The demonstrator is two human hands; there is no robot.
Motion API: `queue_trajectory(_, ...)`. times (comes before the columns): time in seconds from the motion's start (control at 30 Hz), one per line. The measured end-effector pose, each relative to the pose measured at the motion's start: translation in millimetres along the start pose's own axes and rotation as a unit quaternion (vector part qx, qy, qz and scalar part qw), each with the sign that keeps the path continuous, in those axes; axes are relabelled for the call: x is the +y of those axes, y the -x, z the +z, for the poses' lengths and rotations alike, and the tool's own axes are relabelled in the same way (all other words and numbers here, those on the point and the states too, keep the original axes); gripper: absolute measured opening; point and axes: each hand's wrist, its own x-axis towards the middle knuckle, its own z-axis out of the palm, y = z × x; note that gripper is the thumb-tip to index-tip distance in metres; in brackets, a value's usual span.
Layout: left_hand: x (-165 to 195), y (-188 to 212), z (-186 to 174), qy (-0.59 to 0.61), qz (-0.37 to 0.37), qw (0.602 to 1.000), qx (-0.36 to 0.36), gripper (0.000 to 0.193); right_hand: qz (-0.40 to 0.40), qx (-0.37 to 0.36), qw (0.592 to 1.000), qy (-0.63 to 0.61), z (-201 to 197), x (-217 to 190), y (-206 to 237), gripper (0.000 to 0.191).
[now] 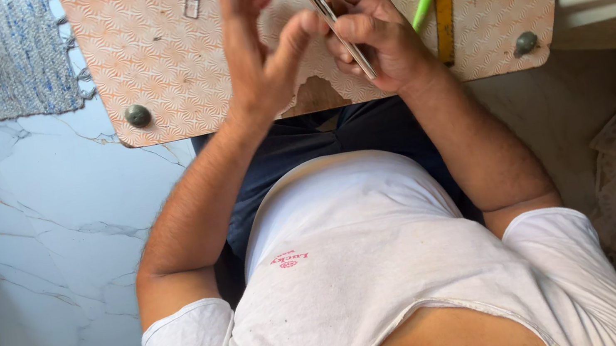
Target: The person uses a yellow utility knife to pry open the edges of a white smartphone. They then remove the back cover and separate the internal components, exposing the battery and circuitry.
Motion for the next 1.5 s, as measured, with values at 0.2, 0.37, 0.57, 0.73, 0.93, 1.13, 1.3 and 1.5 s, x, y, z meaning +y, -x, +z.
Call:
queue_trajectory(0.2,-20.9,-14.2,1.7,0.204,-0.124,0.970,-0.050,0.072,-0.023,0.002,0.994,0.111,3.6,0.3,-2.4,0.081)
queue_trajectory(0.37,-22.7,-14.1,4.1,0.241,-0.113,0.962,-0.063,0.075,-0.057,-0.007,0.984,0.170,9.0,-5.0,-2.4,0.085)
queue_trajectory(0.57,-17.1,-13.7,3.2,0.280,-0.123,0.950,-0.066,0.079,-0.055,-0.005,0.949,0.311,7.2,-7.5,-0.8,0.093)
queue_trajectory(0.73,-14.9,-14.0,1.4,0.290,-0.115,0.948,-0.068,0.082,-0.061,-0.009,0.934,0.352,2.9,-3.5,-1.1,0.094)
queue_trajectory(0.93,-8.2,-14.0,3.8,0.243,-0.147,0.956,-0.078,0.078,-0.037,0.004,0.945,0.326,6.1,-4.3,0.4,0.088)
queue_trajectory(1.13,14.1,6.2,-2.8,-0.155,0.121,0.979,-0.056,0.057,-0.006,0.034,0.987,0.158,0.2,-4.7,-0.9,0.067)
queue_trajectory(1.3,14.4,5.7,3.6,-0.270,0.271,0.908,-0.174,0.027,-0.005,-0.004,0.996,0.091,-9.3,2.6,-6.9,0.066)
queue_trajectory(1.5,7.4,-1.1,12.8,-0.249,0.290,0.903,-0.196,0.019,0.002,-0.025,0.999,0.035,-6.2,4.3,-12.9,0.053)
